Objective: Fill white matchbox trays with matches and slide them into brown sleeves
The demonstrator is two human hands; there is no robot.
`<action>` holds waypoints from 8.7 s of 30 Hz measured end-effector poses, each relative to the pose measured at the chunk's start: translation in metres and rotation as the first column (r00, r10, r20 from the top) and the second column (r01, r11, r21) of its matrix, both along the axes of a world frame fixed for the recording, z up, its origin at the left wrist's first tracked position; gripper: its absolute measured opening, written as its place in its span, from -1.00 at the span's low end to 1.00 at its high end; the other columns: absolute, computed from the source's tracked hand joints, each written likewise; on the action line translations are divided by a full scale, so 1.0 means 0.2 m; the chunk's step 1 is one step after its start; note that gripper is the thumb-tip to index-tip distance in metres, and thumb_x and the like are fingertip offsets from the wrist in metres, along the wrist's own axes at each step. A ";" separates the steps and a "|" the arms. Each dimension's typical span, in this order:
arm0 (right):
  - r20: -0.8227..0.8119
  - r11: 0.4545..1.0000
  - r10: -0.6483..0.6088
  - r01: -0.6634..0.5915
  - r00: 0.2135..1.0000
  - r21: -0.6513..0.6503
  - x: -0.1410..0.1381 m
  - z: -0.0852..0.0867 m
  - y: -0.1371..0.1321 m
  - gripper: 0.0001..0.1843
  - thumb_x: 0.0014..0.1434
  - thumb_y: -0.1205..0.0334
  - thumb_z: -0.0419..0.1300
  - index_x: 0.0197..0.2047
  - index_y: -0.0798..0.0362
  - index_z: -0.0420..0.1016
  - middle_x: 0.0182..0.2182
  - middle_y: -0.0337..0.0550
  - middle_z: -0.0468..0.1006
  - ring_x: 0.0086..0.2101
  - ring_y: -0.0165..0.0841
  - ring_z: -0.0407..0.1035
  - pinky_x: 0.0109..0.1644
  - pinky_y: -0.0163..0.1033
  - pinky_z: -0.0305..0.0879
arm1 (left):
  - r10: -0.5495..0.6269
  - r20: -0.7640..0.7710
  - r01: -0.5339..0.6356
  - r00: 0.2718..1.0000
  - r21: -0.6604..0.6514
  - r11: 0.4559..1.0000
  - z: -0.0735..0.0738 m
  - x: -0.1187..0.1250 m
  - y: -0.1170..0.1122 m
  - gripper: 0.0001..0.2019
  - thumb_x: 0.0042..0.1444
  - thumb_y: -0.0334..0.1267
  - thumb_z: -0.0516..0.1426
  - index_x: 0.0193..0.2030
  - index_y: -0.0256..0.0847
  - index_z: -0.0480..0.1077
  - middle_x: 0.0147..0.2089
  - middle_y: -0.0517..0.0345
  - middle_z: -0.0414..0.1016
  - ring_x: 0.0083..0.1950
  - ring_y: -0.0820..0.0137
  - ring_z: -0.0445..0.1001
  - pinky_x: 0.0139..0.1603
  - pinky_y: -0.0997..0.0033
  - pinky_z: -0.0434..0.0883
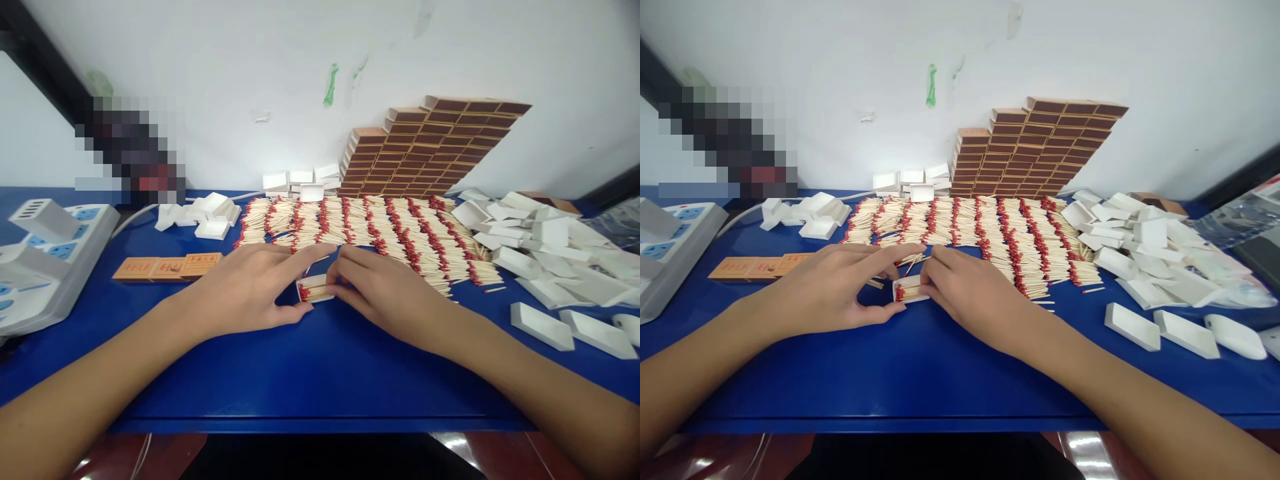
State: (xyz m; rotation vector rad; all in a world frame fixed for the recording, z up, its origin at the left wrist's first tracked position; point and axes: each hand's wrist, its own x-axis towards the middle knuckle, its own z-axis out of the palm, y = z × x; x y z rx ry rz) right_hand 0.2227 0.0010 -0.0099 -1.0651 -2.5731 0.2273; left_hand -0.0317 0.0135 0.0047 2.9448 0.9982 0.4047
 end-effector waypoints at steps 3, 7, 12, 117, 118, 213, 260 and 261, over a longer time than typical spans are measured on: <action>-0.065 0.999 0.026 -0.028 0.998 -0.040 -0.01 -0.02 0.00 -0.90 0.47 0.24 0.12 -0.11 0.02 0.44 -0.13 -0.07 0.52 -0.21 -0.26 0.46 -0.16 -0.16 0.35 | -0.004 0.008 0.004 1.000 0.004 1.000 0.00 0.00 0.00 -0.30 0.29 -0.14 0.23 0.51 -0.03 0.10 -0.07 0.15 0.67 -0.07 0.22 0.65 -0.06 0.25 0.51; -0.175 0.999 0.009 -0.017 0.985 -0.043 0.00 -0.06 0.05 -0.87 0.48 0.26 0.09 -0.02 0.03 0.47 -0.14 -0.06 0.51 -0.17 -0.25 0.44 -0.08 -0.14 0.37 | -0.013 0.025 0.013 1.000 -0.014 1.000 0.00 0.00 0.00 -0.28 0.25 -0.18 0.25 0.50 -0.02 0.11 -0.05 0.17 0.67 -0.06 0.24 0.65 -0.02 0.27 0.52; -0.116 0.997 0.050 -0.057 0.992 -0.053 -0.02 -0.09 0.11 -0.70 0.49 0.31 0.01 0.13 -0.05 0.52 -0.08 -0.01 0.49 -0.10 -0.20 0.44 -0.06 -0.11 0.39 | -0.012 0.013 0.012 1.000 -0.039 0.999 0.01 0.01 -0.01 -0.27 0.25 -0.17 0.23 0.51 0.01 0.08 -0.07 0.17 0.68 -0.06 0.24 0.65 -0.02 0.28 0.52; 0.038 0.998 -0.001 0.003 0.999 -0.057 -0.02 -0.01 0.04 -0.86 0.48 0.27 0.06 -0.13 0.04 0.41 -0.14 -0.06 0.51 -0.22 -0.25 0.46 -0.17 -0.16 0.34 | 0.070 -0.021 -0.072 0.997 -0.118 0.990 0.02 0.02 -0.01 -0.18 0.30 -0.12 0.20 0.58 0.05 -0.13 -0.05 0.20 0.66 -0.05 0.24 0.65 0.01 0.28 0.48; 0.035 0.998 -0.003 0.006 0.999 -0.065 -0.02 -0.02 0.04 -0.86 0.49 0.24 0.07 -0.14 0.03 0.41 -0.14 -0.06 0.52 -0.22 -0.25 0.46 -0.17 -0.15 0.33 | 0.070 -0.019 -0.072 0.997 -0.121 0.990 0.02 0.02 -0.01 -0.18 0.30 -0.13 0.20 0.58 0.04 -0.13 -0.04 0.20 0.66 -0.04 0.24 0.65 0.01 0.28 0.48; 0.048 0.962 -0.271 0.269 0.961 0.038 0.26 -0.03 0.26 -0.87 0.34 0.25 0.21 -0.25 0.00 0.58 -0.28 -0.13 0.53 -0.29 -0.27 0.43 -0.26 -0.18 0.24 | 0.059 -0.039 -0.061 0.998 -0.072 0.996 0.02 0.00 -0.01 -0.23 0.31 -0.13 0.21 0.55 0.10 -0.07 -0.04 0.19 0.64 -0.05 0.24 0.64 -0.01 0.29 0.50; 0.029 0.994 -0.045 0.048 0.999 -0.097 0.12 0.01 0.09 -0.79 0.48 0.15 0.08 -0.22 -0.01 0.43 -0.17 -0.02 0.49 -0.16 -0.18 0.39 -0.10 -0.07 0.35 | -0.035 0.034 0.033 0.999 0.075 0.997 0.01 0.01 0.03 -0.58 0.25 0.02 0.23 0.07 -0.26 0.55 -0.05 -0.08 0.53 0.05 0.10 0.44 0.13 0.06 0.43; 0.015 0.995 -0.047 0.048 0.999 -0.084 0.11 0.01 0.08 -0.79 0.49 0.15 0.08 -0.21 -0.01 0.42 -0.17 -0.03 0.49 -0.16 -0.18 0.39 -0.09 -0.06 0.35 | -0.027 0.027 0.025 0.999 0.073 0.997 0.01 0.01 0.03 -0.61 0.25 0.03 0.23 0.01 -0.26 0.57 -0.07 -0.08 0.52 0.03 0.10 0.43 0.10 0.06 0.43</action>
